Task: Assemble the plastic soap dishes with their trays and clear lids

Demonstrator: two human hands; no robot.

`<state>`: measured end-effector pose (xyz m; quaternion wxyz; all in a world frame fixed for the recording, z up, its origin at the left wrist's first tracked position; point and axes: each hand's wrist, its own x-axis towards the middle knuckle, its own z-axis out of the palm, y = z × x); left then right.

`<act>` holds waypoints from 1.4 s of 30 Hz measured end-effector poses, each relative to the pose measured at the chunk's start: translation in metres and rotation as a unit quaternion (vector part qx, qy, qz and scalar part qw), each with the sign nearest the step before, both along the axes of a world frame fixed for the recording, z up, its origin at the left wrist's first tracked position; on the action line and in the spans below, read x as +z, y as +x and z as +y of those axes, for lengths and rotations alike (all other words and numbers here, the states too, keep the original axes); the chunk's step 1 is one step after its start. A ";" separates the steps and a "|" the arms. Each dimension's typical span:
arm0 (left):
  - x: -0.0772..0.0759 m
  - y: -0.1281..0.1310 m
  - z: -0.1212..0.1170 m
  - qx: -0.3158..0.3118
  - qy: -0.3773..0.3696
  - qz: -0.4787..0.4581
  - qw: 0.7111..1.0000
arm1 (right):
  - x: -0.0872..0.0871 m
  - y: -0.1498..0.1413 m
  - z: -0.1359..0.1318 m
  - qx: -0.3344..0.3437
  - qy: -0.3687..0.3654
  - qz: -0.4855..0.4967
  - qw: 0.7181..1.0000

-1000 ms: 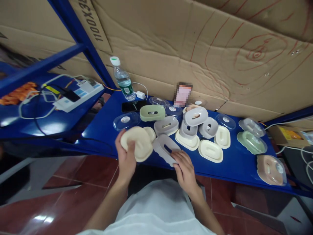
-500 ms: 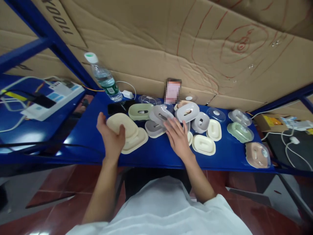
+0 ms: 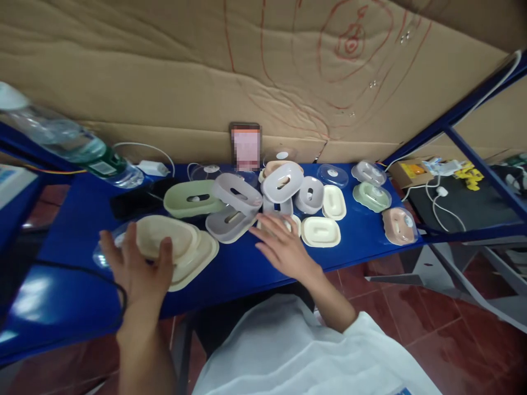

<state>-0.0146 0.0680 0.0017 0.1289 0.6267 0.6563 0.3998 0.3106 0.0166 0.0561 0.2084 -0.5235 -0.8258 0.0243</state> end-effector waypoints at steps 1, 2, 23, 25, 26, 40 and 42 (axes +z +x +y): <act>0.001 0.002 -0.005 0.013 0.035 0.033 0.999 | 0.004 0.018 0.002 -0.024 0.011 0.007 1.000; 0.003 0.006 -0.012 0.021 0.073 0.063 0.995 | 0.007 0.043 0.004 -0.062 0.025 0.012 0.998; 0.022 0.105 -0.091 -0.275 0.107 -0.095 0.951 | -0.008 0.303 -0.008 -0.374 0.057 0.043 0.925; 0.028 0.115 -0.097 -0.293 0.020 -0.196 0.936 | -0.004 0.261 -0.021 -0.369 0.111 0.124 0.914; 0.029 0.123 -0.100 -0.303 -0.024 -0.257 0.917 | -0.004 0.230 -0.030 -0.362 0.122 0.192 0.904; 0.012 0.126 -0.107 -0.226 -0.250 -0.641 0.690 | 0.009 0.023 -0.079 -0.079 -0.097 0.429 0.894; 0.008 0.130 -0.109 -0.191 -0.245 -0.634 0.708 | 0.011 0.020 -0.077 0.003 -0.117 0.357 0.927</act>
